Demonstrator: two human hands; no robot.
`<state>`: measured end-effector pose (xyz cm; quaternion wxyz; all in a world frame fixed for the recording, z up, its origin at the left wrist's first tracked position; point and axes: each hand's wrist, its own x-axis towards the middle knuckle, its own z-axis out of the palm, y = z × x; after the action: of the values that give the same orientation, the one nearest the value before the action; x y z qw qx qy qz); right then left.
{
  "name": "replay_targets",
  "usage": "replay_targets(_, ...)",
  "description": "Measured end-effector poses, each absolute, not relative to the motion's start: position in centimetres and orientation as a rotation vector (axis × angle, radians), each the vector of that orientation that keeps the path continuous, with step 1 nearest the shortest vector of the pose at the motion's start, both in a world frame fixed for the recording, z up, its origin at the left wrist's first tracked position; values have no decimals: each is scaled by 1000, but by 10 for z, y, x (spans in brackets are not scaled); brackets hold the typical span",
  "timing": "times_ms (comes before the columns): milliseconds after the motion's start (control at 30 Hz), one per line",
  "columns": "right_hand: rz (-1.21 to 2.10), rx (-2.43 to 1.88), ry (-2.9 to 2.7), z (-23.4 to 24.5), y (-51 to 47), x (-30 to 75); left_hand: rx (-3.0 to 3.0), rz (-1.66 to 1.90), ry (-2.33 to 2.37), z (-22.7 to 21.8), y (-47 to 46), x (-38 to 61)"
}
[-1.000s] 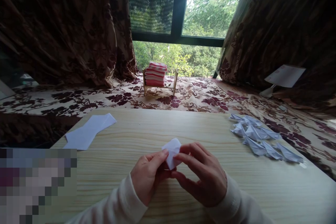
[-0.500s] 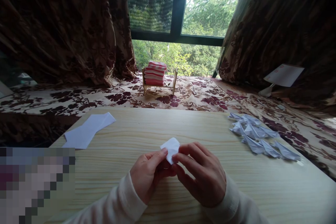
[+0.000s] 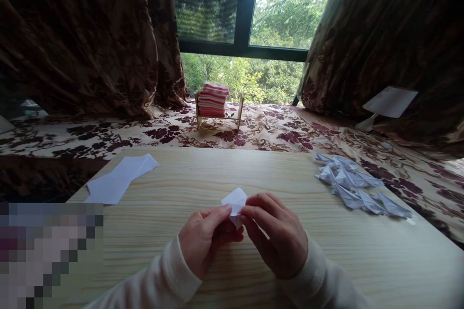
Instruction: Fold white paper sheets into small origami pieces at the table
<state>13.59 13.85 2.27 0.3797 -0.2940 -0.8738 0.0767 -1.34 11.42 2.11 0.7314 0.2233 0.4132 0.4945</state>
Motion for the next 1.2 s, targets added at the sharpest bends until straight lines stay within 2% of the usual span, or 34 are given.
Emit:
replay_targets(800,385,-732,-2292,24,137,137,553,1030,945,22,114,-14)
replay_targets(1200,441,-868,-2234,25,136,135,575,1025,945,22,113,-14)
